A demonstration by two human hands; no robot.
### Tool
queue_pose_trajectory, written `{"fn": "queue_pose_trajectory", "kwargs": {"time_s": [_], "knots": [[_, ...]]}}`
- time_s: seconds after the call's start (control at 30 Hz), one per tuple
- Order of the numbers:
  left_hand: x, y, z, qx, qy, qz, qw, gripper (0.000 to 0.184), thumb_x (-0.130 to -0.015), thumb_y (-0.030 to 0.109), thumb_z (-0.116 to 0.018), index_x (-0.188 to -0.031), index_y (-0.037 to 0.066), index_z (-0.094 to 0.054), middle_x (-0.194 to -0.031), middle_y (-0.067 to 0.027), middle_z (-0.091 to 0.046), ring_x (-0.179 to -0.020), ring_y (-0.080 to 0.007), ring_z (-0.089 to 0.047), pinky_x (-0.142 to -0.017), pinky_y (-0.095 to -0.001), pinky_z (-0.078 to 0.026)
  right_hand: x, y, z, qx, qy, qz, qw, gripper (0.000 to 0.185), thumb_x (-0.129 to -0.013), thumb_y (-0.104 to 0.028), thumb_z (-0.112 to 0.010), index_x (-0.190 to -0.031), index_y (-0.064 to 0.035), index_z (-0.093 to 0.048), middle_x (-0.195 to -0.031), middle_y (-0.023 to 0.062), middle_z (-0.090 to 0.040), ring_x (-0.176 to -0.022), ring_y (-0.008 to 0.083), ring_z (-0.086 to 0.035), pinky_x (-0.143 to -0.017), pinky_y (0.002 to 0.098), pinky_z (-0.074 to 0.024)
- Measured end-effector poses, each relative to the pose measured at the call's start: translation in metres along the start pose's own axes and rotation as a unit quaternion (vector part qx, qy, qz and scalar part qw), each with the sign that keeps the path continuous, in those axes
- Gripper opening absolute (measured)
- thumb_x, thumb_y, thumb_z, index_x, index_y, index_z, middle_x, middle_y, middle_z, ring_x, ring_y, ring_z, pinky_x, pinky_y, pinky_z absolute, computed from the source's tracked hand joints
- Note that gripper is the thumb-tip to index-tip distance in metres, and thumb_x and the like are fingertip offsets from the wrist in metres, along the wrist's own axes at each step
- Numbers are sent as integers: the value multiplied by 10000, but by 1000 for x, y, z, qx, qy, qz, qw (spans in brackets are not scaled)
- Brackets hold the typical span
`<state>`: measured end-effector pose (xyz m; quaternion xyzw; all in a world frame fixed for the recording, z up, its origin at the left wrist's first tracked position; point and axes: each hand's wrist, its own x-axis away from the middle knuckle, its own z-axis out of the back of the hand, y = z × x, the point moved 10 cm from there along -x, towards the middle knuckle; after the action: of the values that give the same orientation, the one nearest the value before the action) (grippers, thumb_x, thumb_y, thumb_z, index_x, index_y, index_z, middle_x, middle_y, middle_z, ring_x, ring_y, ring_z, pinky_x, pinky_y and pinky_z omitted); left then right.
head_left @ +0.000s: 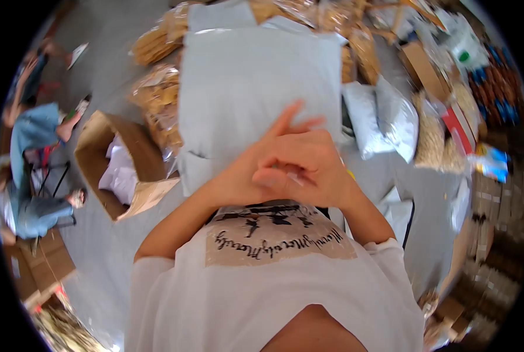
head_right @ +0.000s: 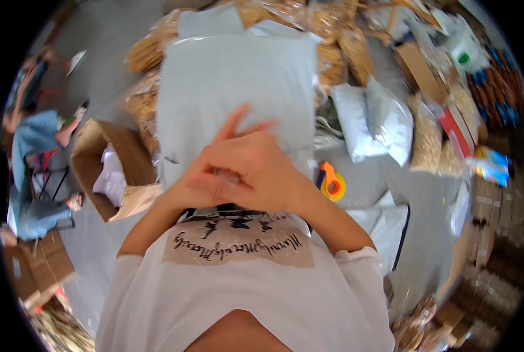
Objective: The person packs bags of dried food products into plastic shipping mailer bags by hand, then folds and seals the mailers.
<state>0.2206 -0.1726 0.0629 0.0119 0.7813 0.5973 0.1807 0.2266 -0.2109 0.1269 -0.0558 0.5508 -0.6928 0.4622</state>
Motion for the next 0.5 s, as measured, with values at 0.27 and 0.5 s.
{"fn": "queue_pose_trajectory", "kwargs": {"time_s": [0.27,0.5], "knots": [[34,15,40,108,-21,39,993,241,-791,90,-581,-1011,7,-530,-931,-54,-589,-859,-139,-564,-786,-248,-442,-43,-17,-56,14,-116,33,993,199,-620,-145,-732,-703,-54,-576,-603,33,-518,-501,139,-457,-448,251,-335],[102,42,161,-99,263,81,956,321,-755,-53,-378,-1005,54,-550,-717,16,-492,-621,-53,-418,-547,-188,-336,-62,-31,-96,-35,-160,68,984,351,-664,-76,-697,-988,-24,-572,-1038,117,-556,-890,264,-574,-747,302,-467]]}}
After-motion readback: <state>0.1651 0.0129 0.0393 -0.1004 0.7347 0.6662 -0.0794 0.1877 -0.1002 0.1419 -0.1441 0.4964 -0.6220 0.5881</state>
